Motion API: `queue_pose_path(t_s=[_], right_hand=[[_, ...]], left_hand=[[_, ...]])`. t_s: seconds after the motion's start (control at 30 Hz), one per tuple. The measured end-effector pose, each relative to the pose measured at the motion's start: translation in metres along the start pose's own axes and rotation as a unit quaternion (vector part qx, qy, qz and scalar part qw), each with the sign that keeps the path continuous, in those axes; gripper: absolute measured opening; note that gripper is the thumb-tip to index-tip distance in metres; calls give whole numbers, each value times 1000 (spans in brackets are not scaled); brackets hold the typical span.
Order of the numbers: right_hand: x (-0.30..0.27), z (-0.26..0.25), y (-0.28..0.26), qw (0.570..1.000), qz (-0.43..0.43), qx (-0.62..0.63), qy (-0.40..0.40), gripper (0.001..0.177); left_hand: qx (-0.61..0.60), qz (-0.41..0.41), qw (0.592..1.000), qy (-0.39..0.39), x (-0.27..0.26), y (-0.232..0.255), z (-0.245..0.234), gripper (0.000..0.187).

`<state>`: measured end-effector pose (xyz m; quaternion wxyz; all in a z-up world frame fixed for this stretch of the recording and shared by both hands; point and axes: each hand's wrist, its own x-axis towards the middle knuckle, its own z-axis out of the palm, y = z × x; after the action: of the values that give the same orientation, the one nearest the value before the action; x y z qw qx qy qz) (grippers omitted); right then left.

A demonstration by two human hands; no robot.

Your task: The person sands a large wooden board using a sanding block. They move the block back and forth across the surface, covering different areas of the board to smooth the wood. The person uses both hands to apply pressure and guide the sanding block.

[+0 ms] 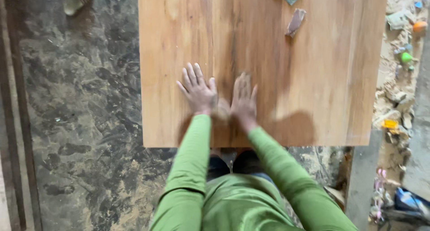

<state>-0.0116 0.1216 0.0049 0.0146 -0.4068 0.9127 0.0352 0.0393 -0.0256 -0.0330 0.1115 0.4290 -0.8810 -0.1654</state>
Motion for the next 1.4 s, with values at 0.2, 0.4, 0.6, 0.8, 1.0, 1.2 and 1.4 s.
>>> queue_pose_path(t_s=[0.2, 0.4, 0.6, 0.8, 1.0, 1.2, 1.4], right_hand=[[-107, -27, -33, 990, -83, 109, -32, 111], [56, -8, -23, 994, 30, 94, -36, 116], [-34, -20, -36, 990, -65, 112, 60, 117], [-53, -23, -35, 992, -80, 94, 12, 114], [85, 3, -12, 993, -31, 110, 20, 117], [-28, -2, -28, 991, -73, 106, 45, 121], [49, -3, -8, 993, -66, 94, 3, 118]], left_hand=[[15, -23, 999, -16, 23, -65, -39, 80], [26, -37, 999, -22, 27, -59, -45, 81], [24, -34, 999, -12, 24, -60, -45, 80], [16, -34, 999, -7, 27, -61, -44, 80], [1, -43, 999, -9, 27, -62, -41, 80], [11, -43, 999, -11, 32, -63, -38, 81], [12, -41, 999, -15, 28, -61, -40, 80]])
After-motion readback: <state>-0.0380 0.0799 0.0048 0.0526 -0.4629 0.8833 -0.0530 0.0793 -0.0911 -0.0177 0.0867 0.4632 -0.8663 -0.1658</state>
